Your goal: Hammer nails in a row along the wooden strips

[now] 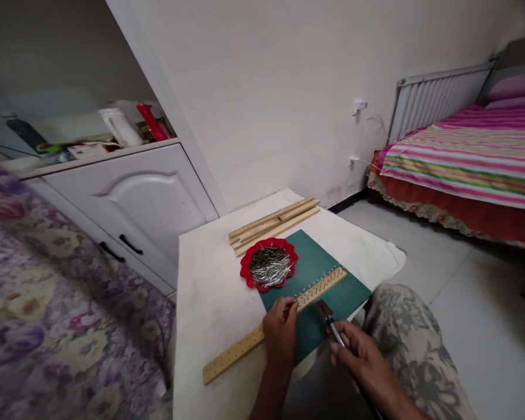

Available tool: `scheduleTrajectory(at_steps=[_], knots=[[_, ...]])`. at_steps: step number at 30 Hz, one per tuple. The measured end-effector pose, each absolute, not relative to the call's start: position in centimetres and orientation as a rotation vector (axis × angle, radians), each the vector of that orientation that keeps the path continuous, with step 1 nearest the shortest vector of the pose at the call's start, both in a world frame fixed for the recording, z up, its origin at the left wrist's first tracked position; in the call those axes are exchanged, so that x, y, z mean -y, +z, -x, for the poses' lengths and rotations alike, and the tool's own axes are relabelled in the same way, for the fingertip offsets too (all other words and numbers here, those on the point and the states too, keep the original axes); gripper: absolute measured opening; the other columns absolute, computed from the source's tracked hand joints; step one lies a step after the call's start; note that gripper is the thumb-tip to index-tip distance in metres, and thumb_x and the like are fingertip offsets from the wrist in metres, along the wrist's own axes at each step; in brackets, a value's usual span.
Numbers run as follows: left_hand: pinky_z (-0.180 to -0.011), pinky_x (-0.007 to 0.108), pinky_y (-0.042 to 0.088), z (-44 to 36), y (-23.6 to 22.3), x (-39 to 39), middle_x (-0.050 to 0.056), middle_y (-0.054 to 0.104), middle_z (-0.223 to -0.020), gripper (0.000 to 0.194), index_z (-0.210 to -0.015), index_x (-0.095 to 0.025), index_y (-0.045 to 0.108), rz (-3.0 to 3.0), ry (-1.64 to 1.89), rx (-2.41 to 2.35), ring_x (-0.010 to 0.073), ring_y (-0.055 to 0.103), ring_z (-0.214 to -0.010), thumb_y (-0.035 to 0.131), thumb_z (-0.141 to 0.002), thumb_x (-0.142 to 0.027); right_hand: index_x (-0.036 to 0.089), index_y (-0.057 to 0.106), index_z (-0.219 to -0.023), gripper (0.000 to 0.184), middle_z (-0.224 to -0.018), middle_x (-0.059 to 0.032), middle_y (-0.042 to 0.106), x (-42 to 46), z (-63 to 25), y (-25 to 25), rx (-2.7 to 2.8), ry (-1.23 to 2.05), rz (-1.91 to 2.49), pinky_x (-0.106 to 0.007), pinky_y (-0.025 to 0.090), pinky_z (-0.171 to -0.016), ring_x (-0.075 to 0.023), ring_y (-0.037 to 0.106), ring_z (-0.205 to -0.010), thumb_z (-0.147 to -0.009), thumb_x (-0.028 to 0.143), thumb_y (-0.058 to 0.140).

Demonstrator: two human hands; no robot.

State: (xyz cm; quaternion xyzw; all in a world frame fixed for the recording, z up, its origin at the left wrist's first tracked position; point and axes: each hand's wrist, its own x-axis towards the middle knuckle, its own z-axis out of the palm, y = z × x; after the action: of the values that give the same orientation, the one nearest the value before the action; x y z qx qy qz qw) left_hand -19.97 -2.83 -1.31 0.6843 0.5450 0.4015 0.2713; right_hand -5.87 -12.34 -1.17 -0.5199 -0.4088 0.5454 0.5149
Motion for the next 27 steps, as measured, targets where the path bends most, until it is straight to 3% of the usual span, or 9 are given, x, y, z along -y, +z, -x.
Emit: scheduleTrajectory(at_steps=[7,16,27], knots=[[-0.066,0.023,0.043,19.8,-1.7,2.7,0.001,0.063,-0.076,0.018,-0.079,-0.019,0.063,-1.940,1.047,-1.464,0.0138,0.059,-0.070,0.048,-0.084,-0.029,0.019,0.050,-0.081,0.029,-0.057,0.0060,0.052,12.4,5.7,-1.5,0.993,1.287,1.233,-0.014,0.025,-0.029,-0.0055,0.035,-0.036,-0.077,0.047,0.057],[-0.067,0.022,0.042,19.8,-2.3,2.6,0.001,0.063,-0.078,0.019,-0.079,-0.020,0.064,-1.955,1.023,-1.448,0.0138,0.059,-0.075,0.048,-0.084,-0.028,0.018,0.048,-0.094,0.036,-0.057,0.0071,0.056,11.6,6.0,1.3,1.035,1.416,1.132,-0.014,0.017,-0.028,-0.0012,0.028,-0.026,-0.081,0.051,0.051],[-0.059,0.021,0.035,19.7,-1.7,2.9,-0.002,0.058,-0.069,0.016,-0.067,-0.018,0.060,-1.960,0.977,-1.526,0.0118,0.054,-0.065,0.047,-0.078,-0.018,0.017,0.048,-0.096,0.027,-0.058,0.0076,0.056,9.8,7.2,2.0,1.132,1.432,1.069,-0.014,0.020,-0.029,-0.0017,0.030,-0.028,-0.087,0.043,0.048]])
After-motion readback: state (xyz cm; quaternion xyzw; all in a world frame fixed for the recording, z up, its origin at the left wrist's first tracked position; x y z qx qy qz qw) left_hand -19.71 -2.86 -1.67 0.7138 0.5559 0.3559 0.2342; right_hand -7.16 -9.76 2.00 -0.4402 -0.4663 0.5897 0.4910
